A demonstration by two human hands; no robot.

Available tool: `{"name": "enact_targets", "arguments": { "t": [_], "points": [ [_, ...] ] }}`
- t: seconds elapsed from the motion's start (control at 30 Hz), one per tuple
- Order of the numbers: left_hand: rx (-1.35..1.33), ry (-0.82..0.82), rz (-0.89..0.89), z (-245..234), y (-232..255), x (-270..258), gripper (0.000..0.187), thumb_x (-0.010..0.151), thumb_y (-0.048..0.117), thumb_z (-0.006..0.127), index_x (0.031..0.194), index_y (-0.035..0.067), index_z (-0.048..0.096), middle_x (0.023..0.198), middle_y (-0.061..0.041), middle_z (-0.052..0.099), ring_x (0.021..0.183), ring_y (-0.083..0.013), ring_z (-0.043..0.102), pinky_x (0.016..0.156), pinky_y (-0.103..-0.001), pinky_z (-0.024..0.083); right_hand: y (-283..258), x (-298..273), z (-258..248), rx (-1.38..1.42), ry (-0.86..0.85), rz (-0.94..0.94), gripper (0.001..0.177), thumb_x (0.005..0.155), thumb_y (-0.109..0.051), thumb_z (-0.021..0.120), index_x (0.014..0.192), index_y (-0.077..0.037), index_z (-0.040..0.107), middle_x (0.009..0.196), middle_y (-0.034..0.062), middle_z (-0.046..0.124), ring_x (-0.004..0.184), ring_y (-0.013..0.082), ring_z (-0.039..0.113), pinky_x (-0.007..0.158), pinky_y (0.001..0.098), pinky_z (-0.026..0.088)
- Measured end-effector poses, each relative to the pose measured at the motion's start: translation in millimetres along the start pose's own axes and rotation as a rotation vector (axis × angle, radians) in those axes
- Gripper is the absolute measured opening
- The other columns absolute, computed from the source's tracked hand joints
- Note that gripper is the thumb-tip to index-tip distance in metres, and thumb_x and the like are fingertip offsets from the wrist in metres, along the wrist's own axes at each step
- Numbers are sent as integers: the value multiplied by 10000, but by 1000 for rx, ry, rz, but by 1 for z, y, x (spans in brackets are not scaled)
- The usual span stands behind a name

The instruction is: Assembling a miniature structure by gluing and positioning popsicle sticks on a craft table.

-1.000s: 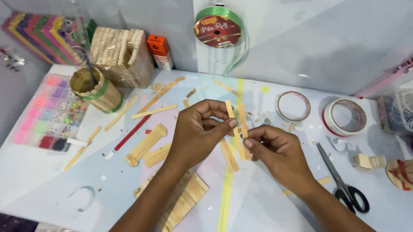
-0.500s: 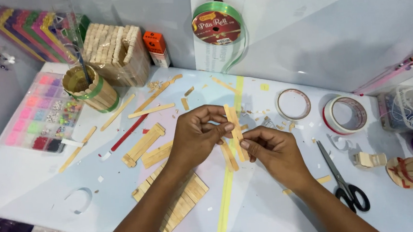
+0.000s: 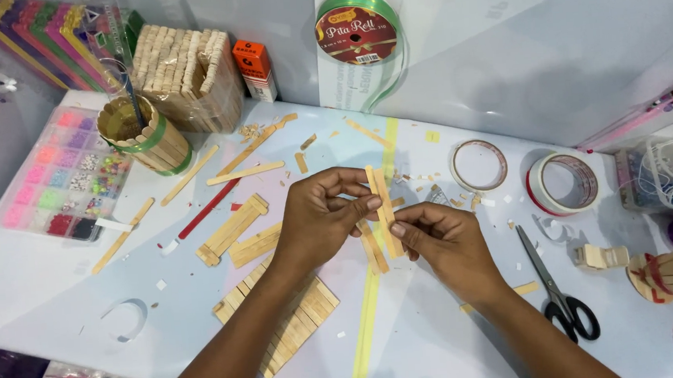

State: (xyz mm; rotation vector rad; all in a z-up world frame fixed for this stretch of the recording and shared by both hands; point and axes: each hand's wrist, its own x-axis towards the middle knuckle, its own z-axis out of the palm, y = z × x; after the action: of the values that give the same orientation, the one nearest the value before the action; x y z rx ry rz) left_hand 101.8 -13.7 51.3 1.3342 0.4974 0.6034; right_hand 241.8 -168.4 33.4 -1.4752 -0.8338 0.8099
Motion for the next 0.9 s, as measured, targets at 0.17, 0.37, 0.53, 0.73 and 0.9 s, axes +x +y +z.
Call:
{"name": "enact_targets", "arguments": {
  "t": [0.17,0.37,0.53,0.73,0.9],
  "points": [
    [2,-11,-7,1,-5,1,297,867,21,781,1147,-48,713,914,-198,774,761,-231,780,549,-238,631,6,1,0,11,-3,21,165,926,24,685,1046,109,760,681,152,679,634,164,609,562,290,549],
    [54,18,16,1,-3,-1,303,857,29,790,1144,-38,719,913,-181,780,766,-211,775,564,-231,627,12,2,-1,31,-4,39,163,928,23,682,1042,109,760,703,151,691,650,175,621,557,289,544],
    [39,40,-3,2,-2,-2,306,851,26,800,1140,-40,723,908,-188,780,754,-207,771,558,-235,627,12,2,0,8,5,34,162,924,21,693,1045,101,765,705,149,711,653,168,634,558,278,543],
    [-18,19,-22,5,-18,0,347,825,39,827,1143,-47,716,935,-194,774,781,-208,760,584,-241,627,16,3,-1,-1,2,41,163,912,29,701,1039,100,773,700,149,728,660,165,647,571,269,539],
    [-51,-72,7,0,-30,5,332,863,81,826,1164,-28,738,958,-171,773,805,-197,755,638,-253,631,16,3,-5,-2,-17,16,172,913,0,722,1043,96,779,688,126,700,673,144,622,584,263,546]
  ]
}}
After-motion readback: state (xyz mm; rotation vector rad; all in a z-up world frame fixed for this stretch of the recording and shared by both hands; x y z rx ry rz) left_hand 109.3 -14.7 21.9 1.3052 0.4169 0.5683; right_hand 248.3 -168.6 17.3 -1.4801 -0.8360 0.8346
